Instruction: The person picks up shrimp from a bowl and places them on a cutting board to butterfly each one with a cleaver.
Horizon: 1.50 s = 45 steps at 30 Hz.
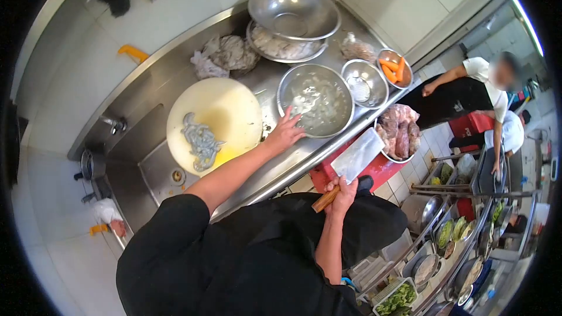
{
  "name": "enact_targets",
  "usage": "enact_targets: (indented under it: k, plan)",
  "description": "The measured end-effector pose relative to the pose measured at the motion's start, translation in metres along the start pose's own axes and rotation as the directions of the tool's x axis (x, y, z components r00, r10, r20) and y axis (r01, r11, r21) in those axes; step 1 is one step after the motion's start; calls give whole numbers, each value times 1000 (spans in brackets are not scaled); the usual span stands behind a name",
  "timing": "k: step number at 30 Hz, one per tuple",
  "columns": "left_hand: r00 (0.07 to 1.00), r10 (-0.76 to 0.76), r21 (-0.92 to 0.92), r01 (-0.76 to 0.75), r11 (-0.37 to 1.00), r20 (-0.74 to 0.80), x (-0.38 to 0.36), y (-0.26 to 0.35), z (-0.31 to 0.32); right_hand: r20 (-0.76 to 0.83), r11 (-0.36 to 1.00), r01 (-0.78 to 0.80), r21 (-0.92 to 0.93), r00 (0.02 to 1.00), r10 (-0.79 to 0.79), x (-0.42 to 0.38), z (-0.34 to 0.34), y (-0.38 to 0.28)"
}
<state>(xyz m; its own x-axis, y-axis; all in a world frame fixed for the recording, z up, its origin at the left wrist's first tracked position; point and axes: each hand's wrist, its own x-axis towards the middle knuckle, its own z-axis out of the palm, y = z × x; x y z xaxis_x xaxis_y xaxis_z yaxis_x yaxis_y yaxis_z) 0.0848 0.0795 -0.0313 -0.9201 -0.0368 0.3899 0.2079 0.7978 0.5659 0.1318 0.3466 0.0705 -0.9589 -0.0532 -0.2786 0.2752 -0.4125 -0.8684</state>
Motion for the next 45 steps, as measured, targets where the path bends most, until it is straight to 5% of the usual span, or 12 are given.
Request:
enact_targets:
  k: [6, 8, 14, 17, 22, 25, 28, 31, 33, 38, 41, 45]
  plan:
    - [999, -39, 2, 39, 999, 1, -4, 7, -86, 181, 994, 36, -101, 983, -17, -17, 29, -2]
    - [975, -223, -109, 220, 969, -15, -37, -33, -113, 283, 969, 49, -242, 959, 23, -20, 31, 0]
    - [694, -638, 83, 696, 714, -334, -143, -108, -243, 395, 729, 18, -684, 849, 350, -39, 66, 34]
    - [549, -769, 263, 835, 484, -328, -155, -137, -253, 423, 498, 185, -847, 802, 422, -41, 103, 47]
    - [489, -850, 287, 857, 427, -196, -151, -156, -241, 472, 366, 337, -867, 789, 394, -31, 134, 65]
    - [547, -801, 225, 835, 502, -243, -151, -151, -238, 376, 297, 290, -910, 878, 297, -25, 124, 61]
    - [741, -580, 268, 667, 696, -339, -148, -128, -242, 230, 225, 170, -959, 932, 279, -31, 117, 24]
    - [752, -543, 20, 592, 806, -375, -136, -123, -230, 265, 385, 160, -909, 934, 238, -26, 90, 36]
    - [749, -621, -213, 584, 783, -230, -115, -104, -221, 344, 452, 229, -862, 920, 188, -23, 75, 56]
    - [534, -733, -273, 845, 459, 421, -71, -62, -195, 304, 655, -86, -750, 836, 457, -32, 91, 41]
    - [607, -662, -163, 779, 606, 439, -76, -70, -159, 306, 676, -145, -723, 810, 501, -31, 84, 51]
    - [685, -718, -398, 697, 597, 124, -98, -76, -133, 317, 692, -200, -693, 778, 543, -30, 80, 61]
